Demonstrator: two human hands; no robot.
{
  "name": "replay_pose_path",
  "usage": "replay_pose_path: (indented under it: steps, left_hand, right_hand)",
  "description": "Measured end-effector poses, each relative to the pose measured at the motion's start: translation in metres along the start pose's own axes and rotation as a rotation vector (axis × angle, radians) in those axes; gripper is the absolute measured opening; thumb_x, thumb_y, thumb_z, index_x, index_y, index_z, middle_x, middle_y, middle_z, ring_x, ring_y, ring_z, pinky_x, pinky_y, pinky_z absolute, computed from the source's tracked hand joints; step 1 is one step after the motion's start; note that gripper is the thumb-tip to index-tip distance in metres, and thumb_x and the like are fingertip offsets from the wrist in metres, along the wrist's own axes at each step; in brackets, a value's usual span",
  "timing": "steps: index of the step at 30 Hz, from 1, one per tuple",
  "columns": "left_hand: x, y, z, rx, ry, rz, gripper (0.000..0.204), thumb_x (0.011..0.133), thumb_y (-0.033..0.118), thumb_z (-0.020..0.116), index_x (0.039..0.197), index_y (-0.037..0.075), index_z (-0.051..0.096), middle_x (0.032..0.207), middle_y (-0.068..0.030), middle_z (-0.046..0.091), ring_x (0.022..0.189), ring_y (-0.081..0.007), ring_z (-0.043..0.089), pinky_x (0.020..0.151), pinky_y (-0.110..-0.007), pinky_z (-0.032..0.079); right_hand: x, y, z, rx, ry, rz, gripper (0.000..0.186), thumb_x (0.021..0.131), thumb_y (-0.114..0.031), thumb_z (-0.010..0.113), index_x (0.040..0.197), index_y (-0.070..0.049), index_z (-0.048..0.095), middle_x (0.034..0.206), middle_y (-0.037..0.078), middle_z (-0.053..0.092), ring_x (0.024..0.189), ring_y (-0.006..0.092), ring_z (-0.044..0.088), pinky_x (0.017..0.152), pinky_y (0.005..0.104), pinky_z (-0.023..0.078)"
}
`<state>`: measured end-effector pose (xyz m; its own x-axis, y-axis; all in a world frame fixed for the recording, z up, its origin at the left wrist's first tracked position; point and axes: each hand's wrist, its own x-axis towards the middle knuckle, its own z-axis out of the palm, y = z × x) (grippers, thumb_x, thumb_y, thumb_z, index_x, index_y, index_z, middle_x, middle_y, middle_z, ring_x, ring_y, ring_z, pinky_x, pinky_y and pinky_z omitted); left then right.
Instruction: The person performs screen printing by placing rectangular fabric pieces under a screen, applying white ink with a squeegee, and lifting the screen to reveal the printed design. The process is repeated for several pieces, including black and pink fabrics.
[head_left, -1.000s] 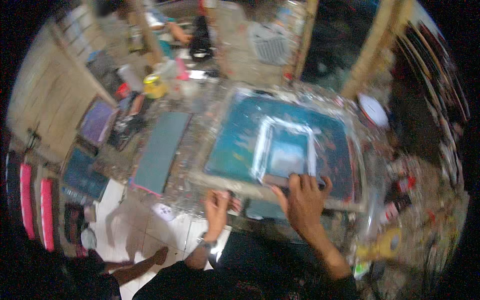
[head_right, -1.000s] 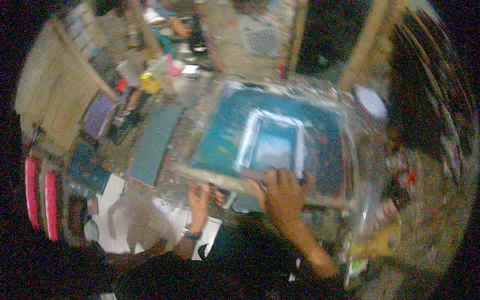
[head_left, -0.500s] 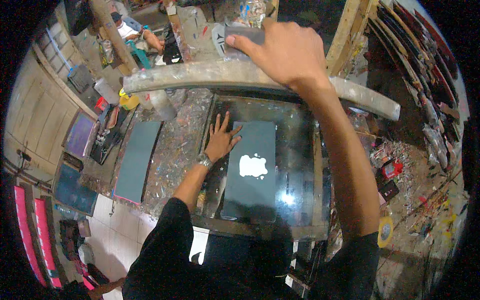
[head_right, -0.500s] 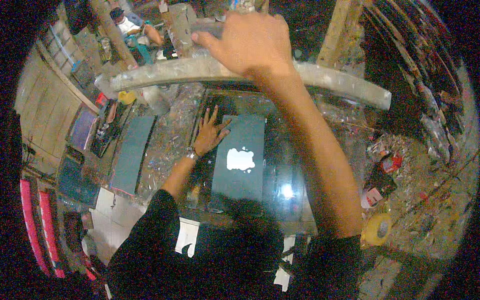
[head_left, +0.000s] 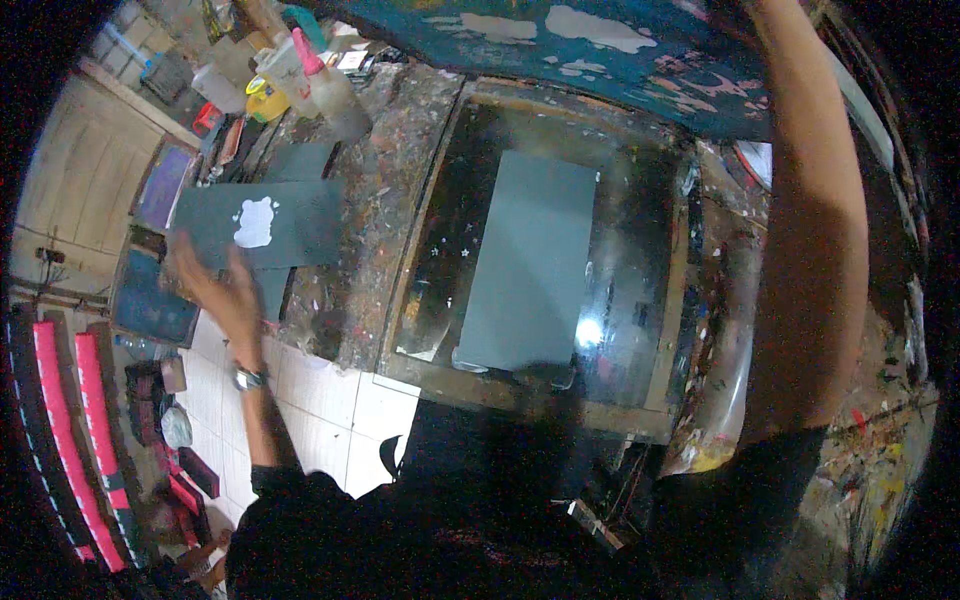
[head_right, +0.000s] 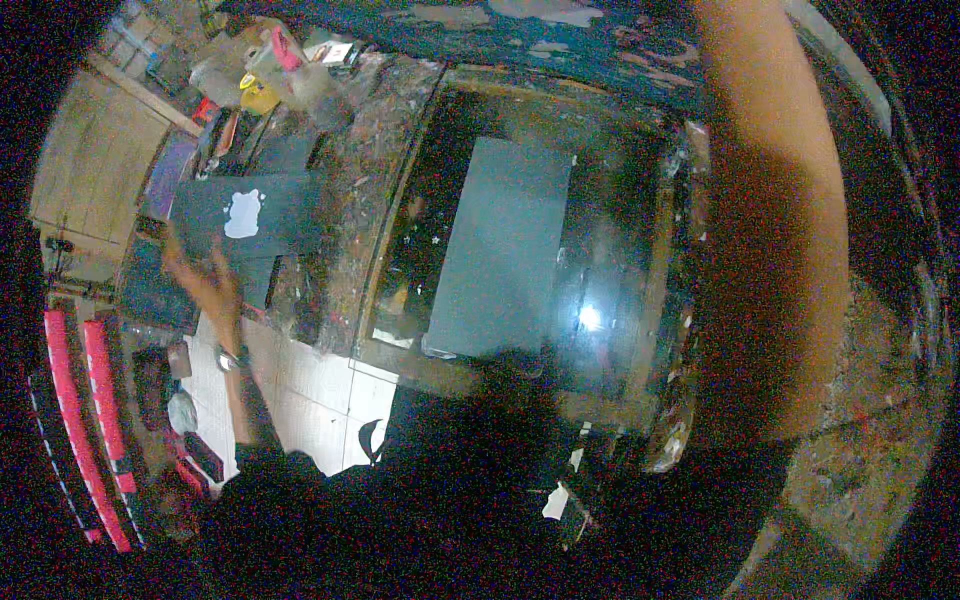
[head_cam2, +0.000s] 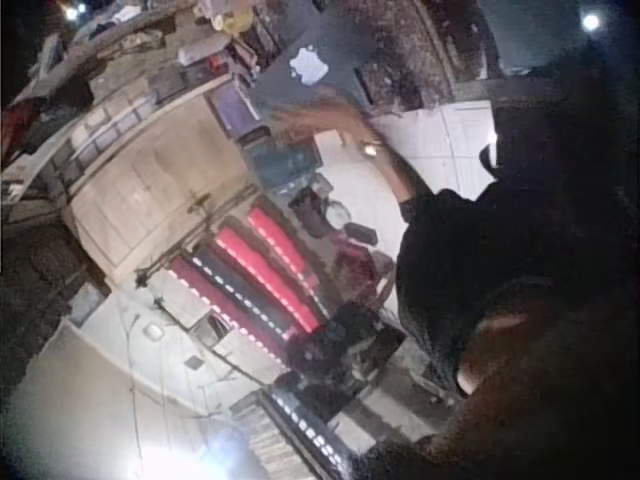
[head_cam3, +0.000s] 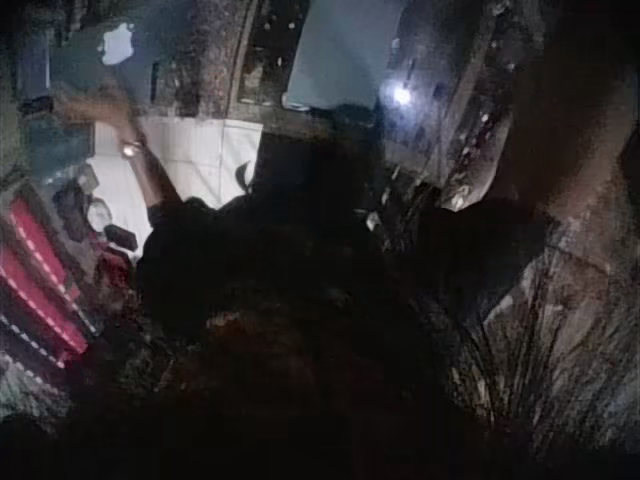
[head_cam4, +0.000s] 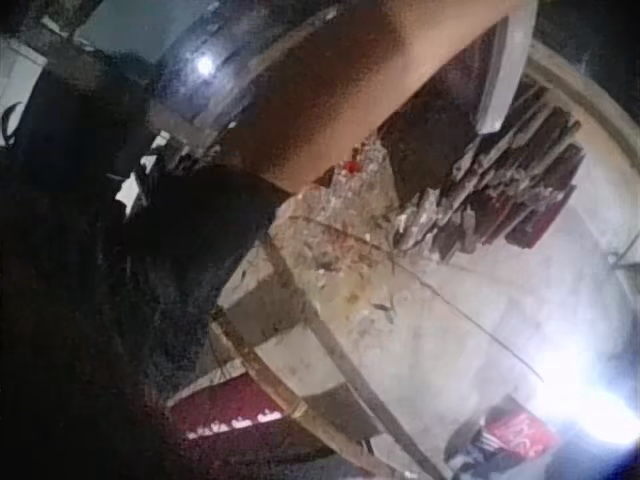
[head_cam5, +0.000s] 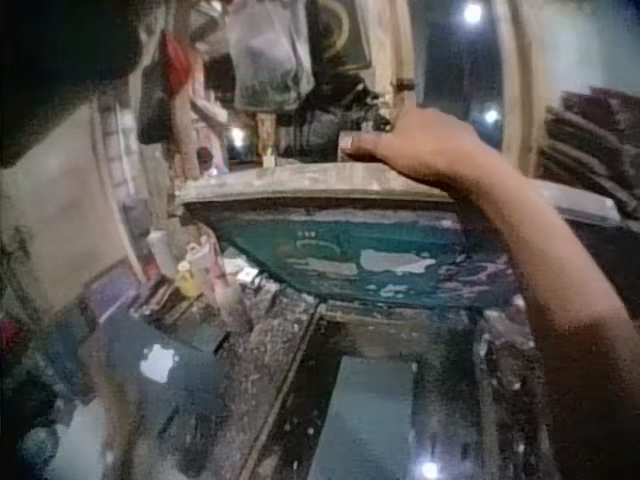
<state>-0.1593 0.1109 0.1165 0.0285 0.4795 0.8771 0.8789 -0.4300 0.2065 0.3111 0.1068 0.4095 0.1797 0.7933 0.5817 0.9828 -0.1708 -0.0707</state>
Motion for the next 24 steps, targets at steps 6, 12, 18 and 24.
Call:
replay_pose_path:
  steps: [6, 12, 18, 24]
  left_hand:
    - [-0.131, 0.175, 0.023, -0.417, -1.141, 0.507, 0.076, 0.089, 0.068, 0.057, 0.153, 0.028, 0.044, 0.167, -0.0168, 0.022, 0.154, -0.0424, 0.016, 0.119, -0.068, 0.012]
    - [-0.154, 0.171, 0.024, -0.434, -1.091, 0.582, 0.071, 0.096, 0.063, 0.052, 0.155, 0.025, 0.04, 0.167, -0.0152, 0.021, 0.155, -0.0387, 0.015, 0.12, -0.065, 0.014]
    - [-0.071, 0.189, -0.015, -1.166, -0.723, -0.25, 0.069, 0.099, 0.041, 0.063, 0.154, 0.01, 0.035, 0.155, -0.022, 0.039, 0.133, -0.0348, 0.05, 0.109, -0.053, 0.042]
    - [-0.107, 0.179, -0.016, -1.368, -0.666, -1.05, 0.037, 0.102, 0.022, 0.063, 0.117, -0.01, 0.053, 0.104, -0.0188, 0.069, 0.084, -0.0225, 0.072, 0.078, -0.036, 0.062]
  right_hand:
    - [-0.006, -0.013, -0.001, -0.005, -0.214, 0.081, 0.075, 0.095, -0.076, 0.042, 0.068, -0.009, 0.063, 0.075, 0.011, 0.067, 0.065, 0.0202, 0.063, 0.062, 0.0382, 0.054]
    - [-0.06, -0.024, 0.01, -0.077, 0.053, -0.062, 0.074, 0.087, -0.075, 0.054, 0.099, -0.003, 0.071, 0.086, 0.027, 0.071, 0.087, 0.044, 0.07, 0.076, 0.0525, 0.054]
    - [-0.168, -0.051, 0.031, -0.048, 0.261, -0.18, 0.045, 0.085, -0.054, 0.072, 0.088, -0.01, 0.064, 0.083, 0.011, 0.065, 0.084, 0.0299, 0.065, 0.084, 0.0492, 0.043]
    - [-0.315, -0.047, 0.114, -0.032, -0.171, -0.208, 0.055, 0.084, -0.057, 0.07, 0.107, -0.008, 0.067, 0.096, 0.017, 0.072, 0.101, 0.0302, 0.069, 0.105, 0.0599, 0.037]
